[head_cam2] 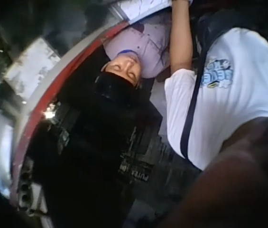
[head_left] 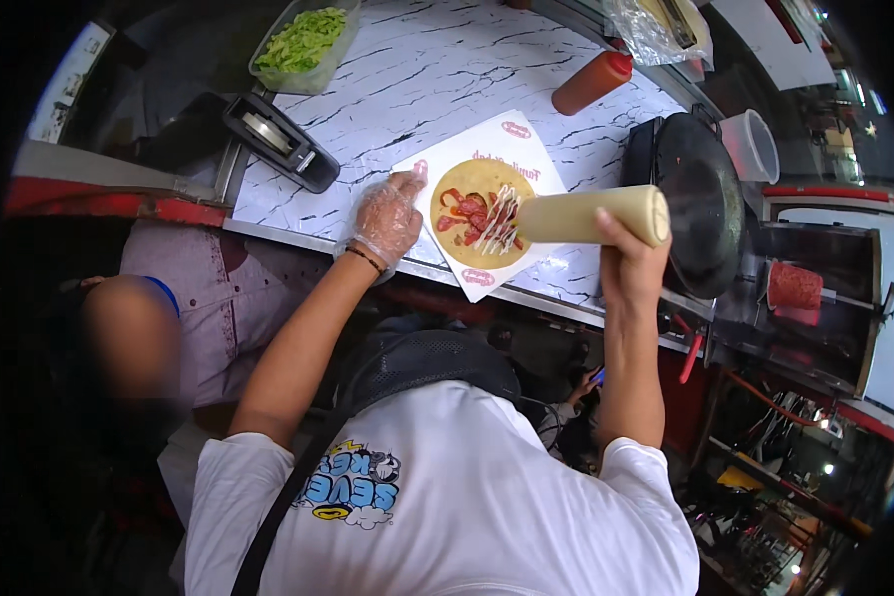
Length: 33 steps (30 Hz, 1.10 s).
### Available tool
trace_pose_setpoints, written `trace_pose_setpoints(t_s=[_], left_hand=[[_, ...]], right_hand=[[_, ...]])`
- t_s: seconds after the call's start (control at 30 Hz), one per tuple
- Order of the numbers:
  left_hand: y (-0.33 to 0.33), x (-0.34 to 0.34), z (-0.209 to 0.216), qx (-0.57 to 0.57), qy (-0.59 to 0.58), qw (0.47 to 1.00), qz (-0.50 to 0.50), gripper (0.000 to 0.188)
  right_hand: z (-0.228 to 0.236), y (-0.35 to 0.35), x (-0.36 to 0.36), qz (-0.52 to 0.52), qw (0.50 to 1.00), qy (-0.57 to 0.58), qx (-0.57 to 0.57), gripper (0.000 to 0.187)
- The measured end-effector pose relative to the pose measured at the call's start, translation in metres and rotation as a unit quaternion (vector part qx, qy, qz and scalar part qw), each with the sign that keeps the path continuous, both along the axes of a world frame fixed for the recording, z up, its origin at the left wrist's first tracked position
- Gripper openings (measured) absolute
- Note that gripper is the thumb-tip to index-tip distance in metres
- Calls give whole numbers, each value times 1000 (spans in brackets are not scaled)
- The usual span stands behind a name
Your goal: The person heats a tortilla and sliced meat on a griddle using tongs, then moves the tortilla to a paper wrapper. After placing the meat and adding sauces from squeeze bottles, the person rolls the tortilla and folds the paper wrapper.
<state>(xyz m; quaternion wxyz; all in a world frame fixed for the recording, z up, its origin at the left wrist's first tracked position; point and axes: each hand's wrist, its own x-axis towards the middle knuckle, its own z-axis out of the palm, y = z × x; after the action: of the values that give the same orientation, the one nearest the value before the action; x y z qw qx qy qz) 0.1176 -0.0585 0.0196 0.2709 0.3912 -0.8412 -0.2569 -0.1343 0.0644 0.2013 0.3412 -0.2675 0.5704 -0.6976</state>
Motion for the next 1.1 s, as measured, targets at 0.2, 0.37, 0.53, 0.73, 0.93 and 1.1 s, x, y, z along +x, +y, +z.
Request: trace_pose_setpoints(t_s=[0.2, 0.37, 0.53, 0.73, 0.93, 1.1], left_hand=[[0, 1, -3, -8, 34, 999, 1, 37], [4, 0, 19, 203, -2, 978, 55, 37], [6, -4, 3, 358, 43, 925, 122, 43], [7, -5, 0, 316, 47, 943, 90, 42], [12, -7, 7, 328, 54, 939, 85, 42], [13, -9, 5, 466, 176, 863, 83, 39]], right_hand=[[-2, -5, 9, 30, 999, 18, -6, 37], [7, -18, 4, 1, 1000, -23, -16, 40], [4, -29, 18, 23, 999, -27, -18, 40], [-3, -38, 23, 36, 999, -24, -13, 42], [-2, -24, 11, 41, 999, -1, 3, 40], [-7, -2, 1, 35, 999, 26, 18, 39]])
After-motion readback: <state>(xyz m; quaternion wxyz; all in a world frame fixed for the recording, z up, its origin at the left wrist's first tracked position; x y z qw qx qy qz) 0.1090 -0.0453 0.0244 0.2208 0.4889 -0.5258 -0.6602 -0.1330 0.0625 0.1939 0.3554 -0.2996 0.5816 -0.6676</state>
